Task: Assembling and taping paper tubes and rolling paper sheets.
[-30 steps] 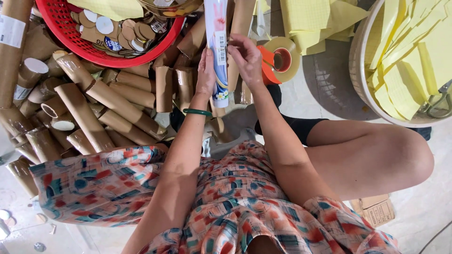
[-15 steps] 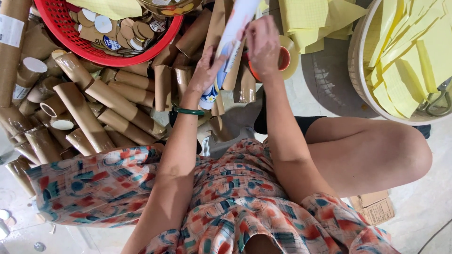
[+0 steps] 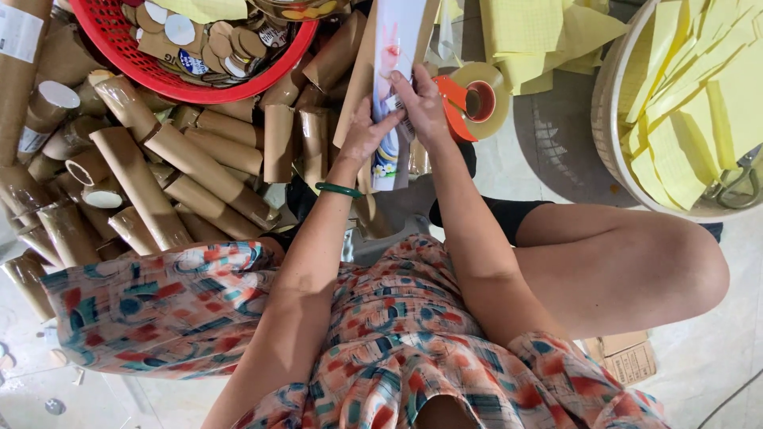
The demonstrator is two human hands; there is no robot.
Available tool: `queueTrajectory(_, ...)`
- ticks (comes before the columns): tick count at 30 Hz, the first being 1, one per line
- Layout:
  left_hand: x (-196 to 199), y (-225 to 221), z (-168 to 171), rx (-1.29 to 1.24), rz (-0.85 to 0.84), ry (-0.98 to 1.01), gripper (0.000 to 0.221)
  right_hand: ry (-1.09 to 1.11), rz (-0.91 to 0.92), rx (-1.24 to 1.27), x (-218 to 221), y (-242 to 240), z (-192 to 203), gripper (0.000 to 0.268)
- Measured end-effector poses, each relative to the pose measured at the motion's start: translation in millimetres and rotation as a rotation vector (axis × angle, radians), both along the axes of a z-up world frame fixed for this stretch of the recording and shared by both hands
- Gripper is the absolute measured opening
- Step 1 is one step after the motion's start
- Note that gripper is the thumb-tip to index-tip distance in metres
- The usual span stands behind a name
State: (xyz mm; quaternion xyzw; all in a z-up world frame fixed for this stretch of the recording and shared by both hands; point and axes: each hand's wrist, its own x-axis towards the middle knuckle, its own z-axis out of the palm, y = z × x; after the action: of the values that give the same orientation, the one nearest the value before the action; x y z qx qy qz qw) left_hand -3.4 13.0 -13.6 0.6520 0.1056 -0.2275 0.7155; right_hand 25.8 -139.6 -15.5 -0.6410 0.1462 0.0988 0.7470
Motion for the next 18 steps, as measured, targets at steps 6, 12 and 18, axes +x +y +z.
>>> queueTrajectory(6,6.0,11.1,-5.4,0.064,0.087,-0.070,0.058,0.041,0.064,0.275,4.0,-20.3,-32.5,0.044)
queueTrajectory(12,26.5,25.6,59.0,0.319,0.385,-0.022,0.060,-0.145,-0.071,-0.034,5.8,-33.7,-8.9,0.041)
queueTrajectory(18,35.2,46.2,-2.0,0.724,0.514,-0.499,0.095,-0.093,-0.105,0.052,4.8,-32.6,1.8,0.031)
